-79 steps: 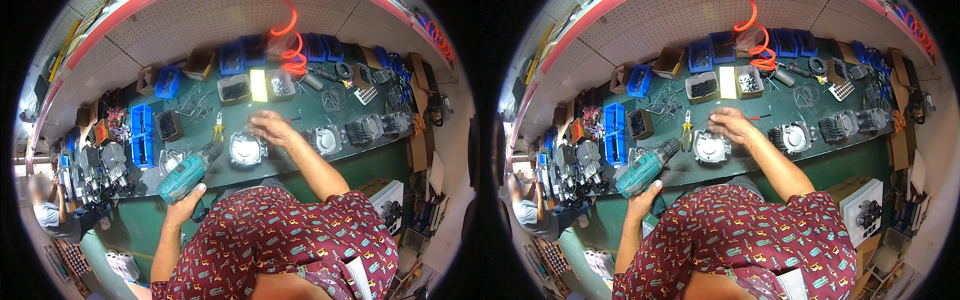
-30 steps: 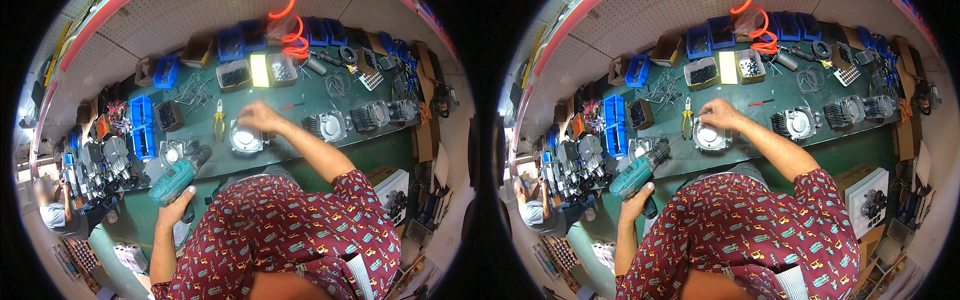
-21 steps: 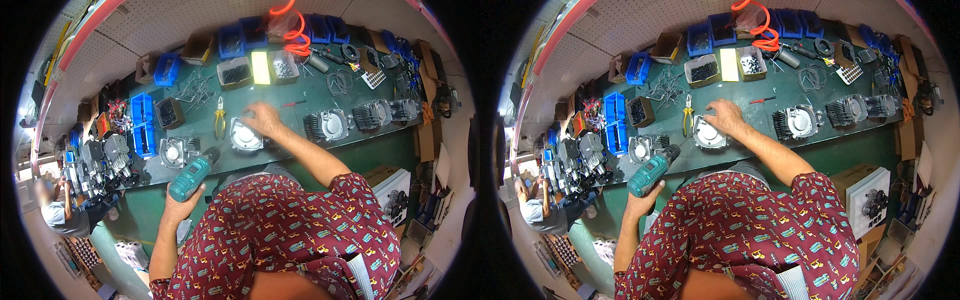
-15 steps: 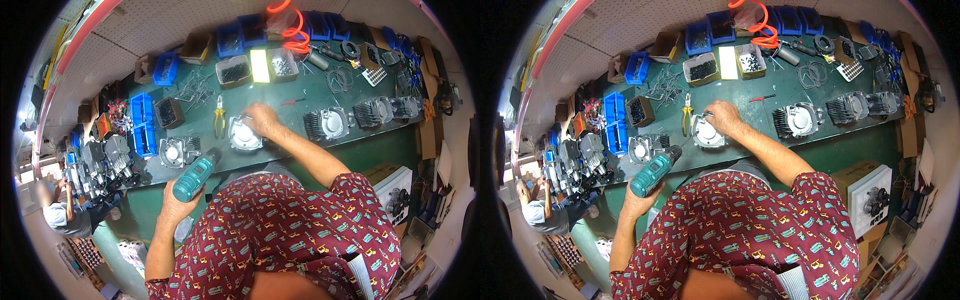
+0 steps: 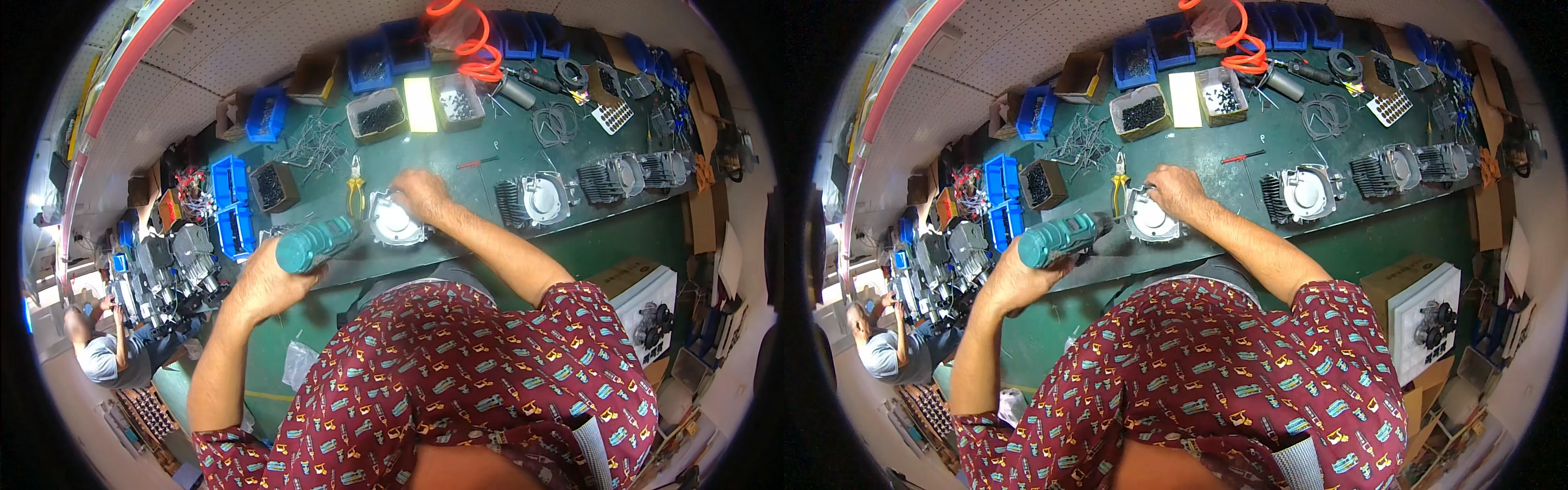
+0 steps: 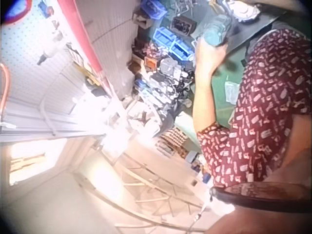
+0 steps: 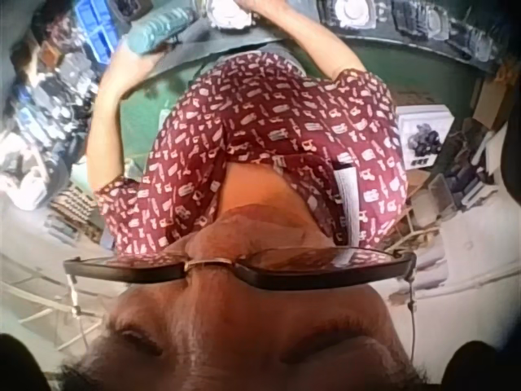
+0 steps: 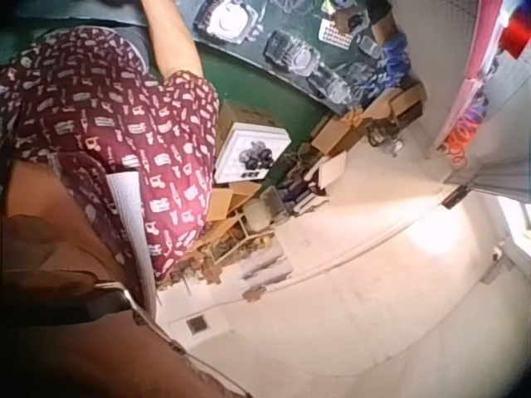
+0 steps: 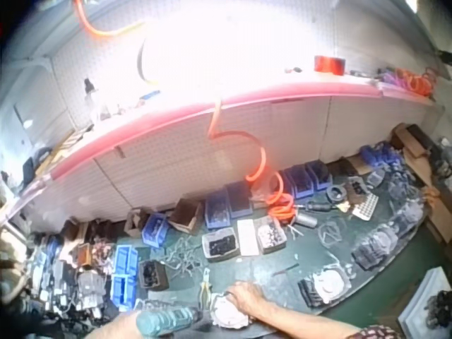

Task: The person uses a cordless drill to fasten screws into a circular metal housing on a workbench. They repeatedly pick up screws, align them, and drive them in, then place the finished unit aside and repeat the process with another unit.

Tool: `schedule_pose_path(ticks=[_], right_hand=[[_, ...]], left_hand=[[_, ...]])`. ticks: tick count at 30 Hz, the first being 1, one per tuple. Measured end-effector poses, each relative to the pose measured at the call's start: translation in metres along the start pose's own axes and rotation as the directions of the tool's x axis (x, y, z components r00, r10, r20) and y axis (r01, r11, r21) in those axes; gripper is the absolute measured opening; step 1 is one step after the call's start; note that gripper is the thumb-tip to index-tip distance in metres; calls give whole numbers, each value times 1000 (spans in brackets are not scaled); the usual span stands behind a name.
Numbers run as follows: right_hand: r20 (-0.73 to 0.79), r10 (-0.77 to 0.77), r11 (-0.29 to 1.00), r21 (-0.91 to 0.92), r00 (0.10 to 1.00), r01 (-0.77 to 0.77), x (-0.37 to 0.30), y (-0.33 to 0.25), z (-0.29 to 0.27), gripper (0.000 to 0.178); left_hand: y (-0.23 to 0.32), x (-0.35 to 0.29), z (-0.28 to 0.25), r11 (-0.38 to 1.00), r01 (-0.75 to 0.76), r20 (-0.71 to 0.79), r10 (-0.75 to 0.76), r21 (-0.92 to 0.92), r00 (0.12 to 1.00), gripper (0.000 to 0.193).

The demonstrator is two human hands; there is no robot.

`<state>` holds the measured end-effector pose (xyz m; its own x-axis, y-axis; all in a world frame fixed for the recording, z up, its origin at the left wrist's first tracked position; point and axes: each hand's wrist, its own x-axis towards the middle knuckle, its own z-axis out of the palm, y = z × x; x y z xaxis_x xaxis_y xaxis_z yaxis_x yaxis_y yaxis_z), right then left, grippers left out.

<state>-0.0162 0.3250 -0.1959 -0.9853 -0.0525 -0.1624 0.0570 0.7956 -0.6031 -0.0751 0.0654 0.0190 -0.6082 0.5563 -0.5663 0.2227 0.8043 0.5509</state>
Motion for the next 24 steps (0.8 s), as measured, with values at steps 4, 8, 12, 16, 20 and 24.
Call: schedule_pose_path(ticks=[4, 8, 12, 16, 20, 24], right_hand=[[-16, -25, 1000, 9, 1000, 25, 2, 4, 7, 21], [-10, -29, 1000, 6, 1000, 29, 3, 4, 6, 21], [-23, -36, 999, 23, 999, 37, 2, 6, 6, 21], [-35, -51, 999, 4, 998, 51, 3, 4, 8, 21], [-16, -30, 1000, -1, 999, 30, 3, 0, 3, 22], [-8, 4, 999, 40, 1000, -4, 5, 2, -3, 29]], left_hand=[[17, 16, -14, 993, 15, 61, -23, 117, 998, 32], [23, 24, -18, 974, 37, 108, -63, 225, 992, 31], [29, 26, -19, 966, 22, 146, -61, 259, 987, 33], [-1, 25, -4, 996, -60, 42, 58, 65, 997, 35], [4, 15, -8, 990, -118, 55, 114, 83, 992, 37], [18, 4, -12, 989, -66, -1, 67, 136, 998, 37]])
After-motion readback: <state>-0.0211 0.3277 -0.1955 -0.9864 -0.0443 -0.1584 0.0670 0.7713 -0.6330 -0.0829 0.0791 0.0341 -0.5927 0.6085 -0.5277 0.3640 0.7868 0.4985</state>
